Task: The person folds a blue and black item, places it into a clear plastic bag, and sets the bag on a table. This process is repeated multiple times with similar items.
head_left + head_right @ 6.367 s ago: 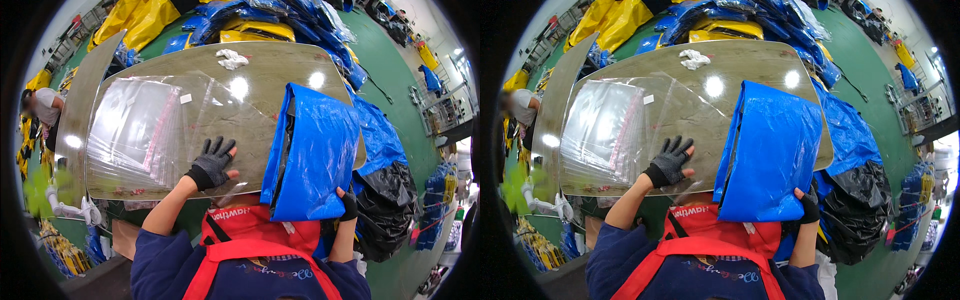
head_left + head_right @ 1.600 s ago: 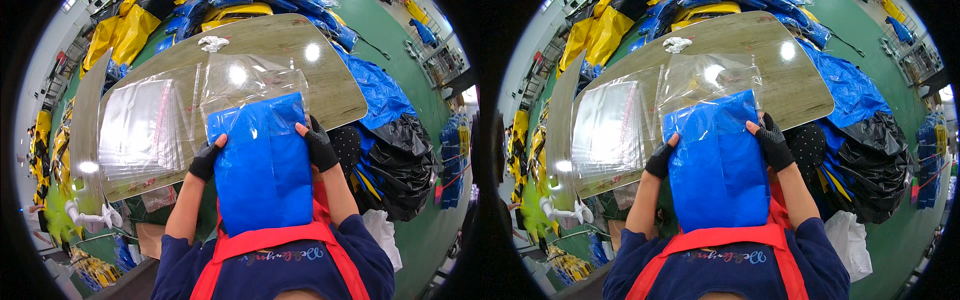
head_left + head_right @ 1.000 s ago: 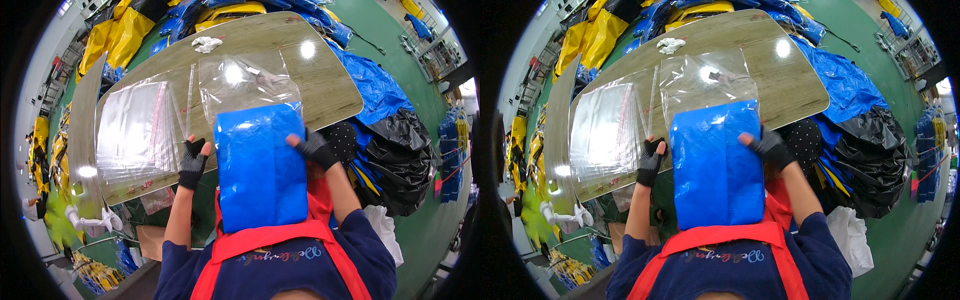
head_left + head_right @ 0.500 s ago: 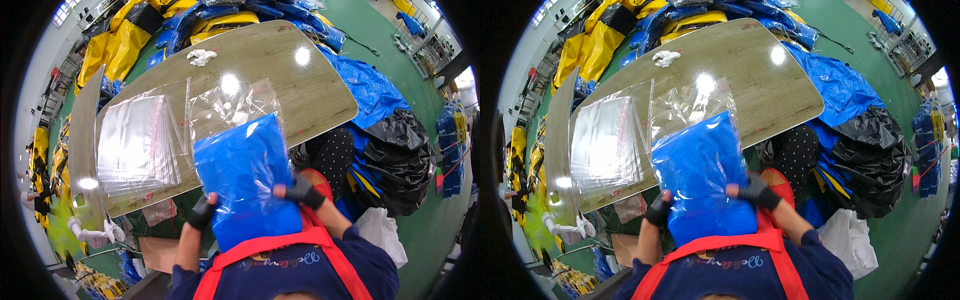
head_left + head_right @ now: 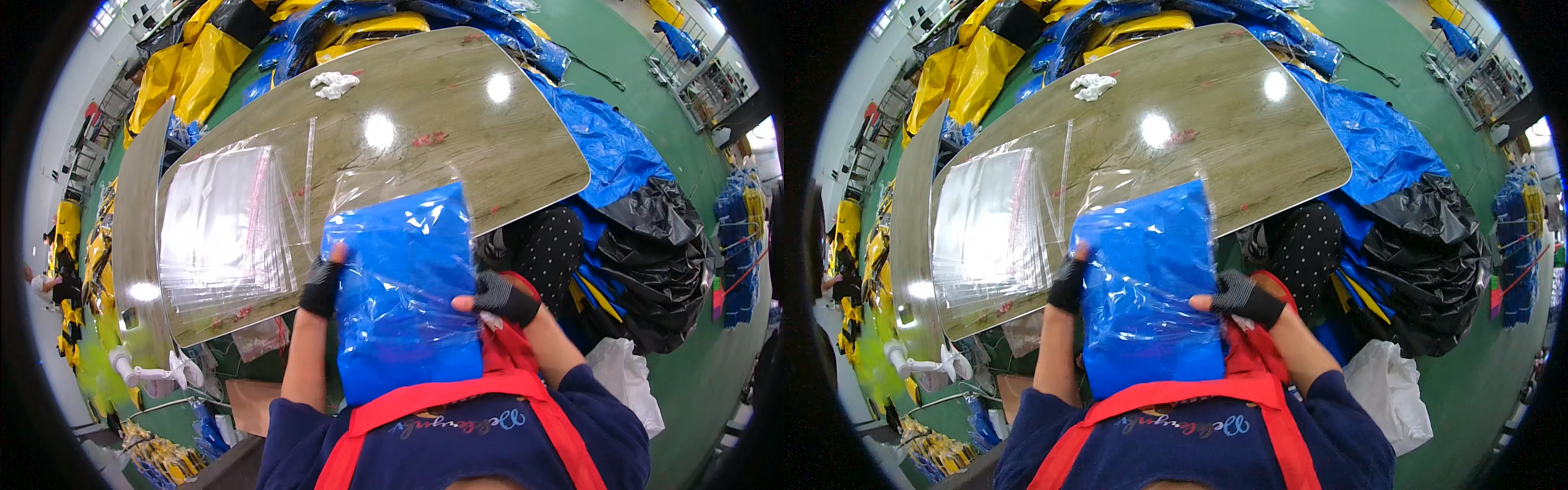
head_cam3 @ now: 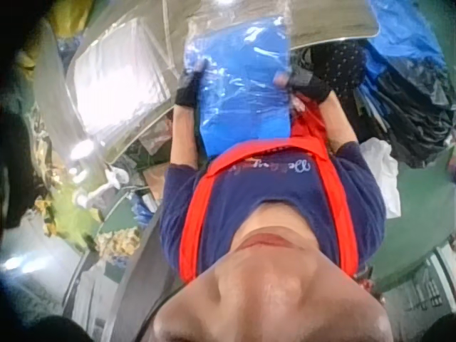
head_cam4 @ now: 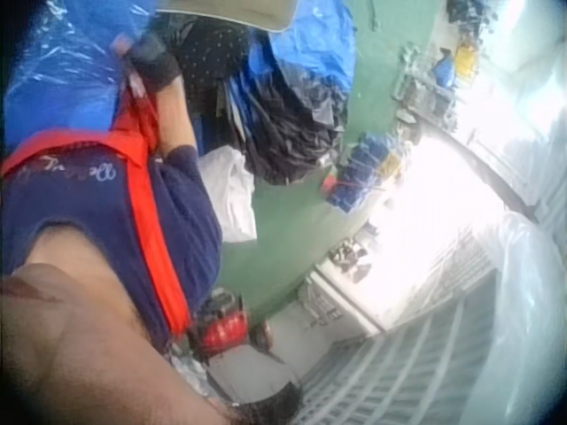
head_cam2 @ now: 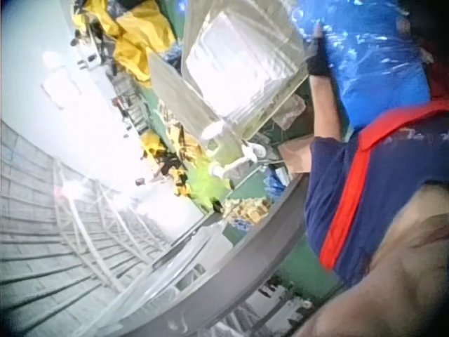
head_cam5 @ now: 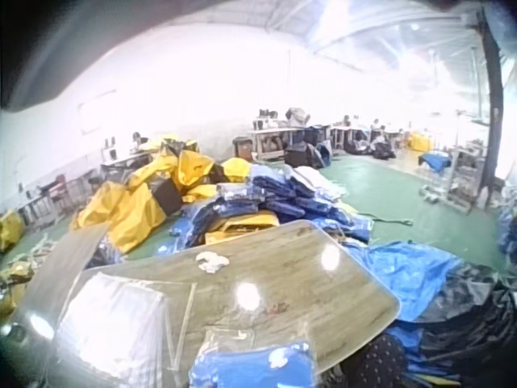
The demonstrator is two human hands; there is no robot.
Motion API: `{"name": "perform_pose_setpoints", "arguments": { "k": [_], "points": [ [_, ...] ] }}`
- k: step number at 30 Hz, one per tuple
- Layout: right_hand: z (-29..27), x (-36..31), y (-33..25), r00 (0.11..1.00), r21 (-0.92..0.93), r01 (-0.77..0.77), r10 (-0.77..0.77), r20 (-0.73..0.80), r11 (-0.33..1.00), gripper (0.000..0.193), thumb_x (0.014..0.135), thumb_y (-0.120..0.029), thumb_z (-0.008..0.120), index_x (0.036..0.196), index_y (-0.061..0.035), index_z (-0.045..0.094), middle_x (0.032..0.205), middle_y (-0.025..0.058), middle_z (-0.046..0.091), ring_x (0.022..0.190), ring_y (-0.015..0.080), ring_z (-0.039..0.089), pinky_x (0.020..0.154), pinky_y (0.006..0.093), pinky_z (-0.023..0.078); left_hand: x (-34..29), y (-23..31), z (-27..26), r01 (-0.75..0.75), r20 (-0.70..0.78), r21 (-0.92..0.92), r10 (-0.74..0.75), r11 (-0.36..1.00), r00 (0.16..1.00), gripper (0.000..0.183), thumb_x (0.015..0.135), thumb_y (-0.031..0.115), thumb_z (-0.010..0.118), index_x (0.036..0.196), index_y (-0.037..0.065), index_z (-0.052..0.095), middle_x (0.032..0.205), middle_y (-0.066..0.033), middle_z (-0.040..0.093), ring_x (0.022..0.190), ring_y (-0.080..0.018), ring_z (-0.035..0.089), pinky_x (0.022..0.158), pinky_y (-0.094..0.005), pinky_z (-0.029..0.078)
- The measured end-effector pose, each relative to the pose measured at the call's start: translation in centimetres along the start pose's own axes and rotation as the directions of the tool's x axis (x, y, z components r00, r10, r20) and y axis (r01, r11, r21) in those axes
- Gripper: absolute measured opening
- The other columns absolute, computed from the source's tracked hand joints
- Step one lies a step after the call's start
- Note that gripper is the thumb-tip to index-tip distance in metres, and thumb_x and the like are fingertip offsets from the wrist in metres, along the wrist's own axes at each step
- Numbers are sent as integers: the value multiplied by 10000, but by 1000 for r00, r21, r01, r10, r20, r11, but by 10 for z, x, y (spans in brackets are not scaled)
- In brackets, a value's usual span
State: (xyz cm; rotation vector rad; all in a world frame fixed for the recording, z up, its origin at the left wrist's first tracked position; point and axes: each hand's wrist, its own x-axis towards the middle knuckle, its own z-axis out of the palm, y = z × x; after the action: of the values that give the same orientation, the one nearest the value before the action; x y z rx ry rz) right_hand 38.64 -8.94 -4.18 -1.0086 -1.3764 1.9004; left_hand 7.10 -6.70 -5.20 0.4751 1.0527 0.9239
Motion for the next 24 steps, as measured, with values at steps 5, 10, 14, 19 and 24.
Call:
{"name": "perform_pose_setpoints", "arguments": {
  "k": [5,10,14,19,24],
  "points": [
    [-26,35,-40,909,463,-33,219,-355,886,533,796,-369,707,1171,-23,553,1052,93,616,950,191,580,836,338,486,-23,-54,27,-226,53,309,221,924,974,743,749,344,746,1327,26,405,1224,-117,545,1077,-230,542,932,-361,447],
    [3,-31,52,934,-10,-221,209,-291,975,735,740,-435,739,1276,-5,476,1174,138,594,1095,225,554,939,354,436,-81,-93,-10,0,8,245,-2,970,1000,804,729,294,754,1365,18,346,1271,-131,509,1150,-240,502,984,-378,407],
    [23,-104,59,996,130,-11,23,-91,991,992,708,-340,796,1432,-33,192,1400,160,377,1280,266,375,1067,391,300,-109,-85,-11,-140,280,350,39,926,959,987,636,260,844,1396,21,262,1297,-131,476,1188,-268,465,1022,-396,366],
    [22,-89,33,909,-126,-258,196,-367,958,924,718,-375,776,1383,20,270,1266,192,487,1172,263,484,1000,371,379,-79,-89,15,-197,35,449,203,872,979,910,637,227,851,1339,12,314,1261,-141,500,1156,-237,495,987,-366,400],
    [31,-96,80,803,353,-75,267,-533,933,743,768,-371,732,1315,6,399,1188,150,545,1069,216,535,942,348,429,-84,-126,7,-107,-104,640,224,761,969,613,714,154,789,1220,1,478,1095,-121,610,1002,-218,591,912,-348,455]
  ]
}}
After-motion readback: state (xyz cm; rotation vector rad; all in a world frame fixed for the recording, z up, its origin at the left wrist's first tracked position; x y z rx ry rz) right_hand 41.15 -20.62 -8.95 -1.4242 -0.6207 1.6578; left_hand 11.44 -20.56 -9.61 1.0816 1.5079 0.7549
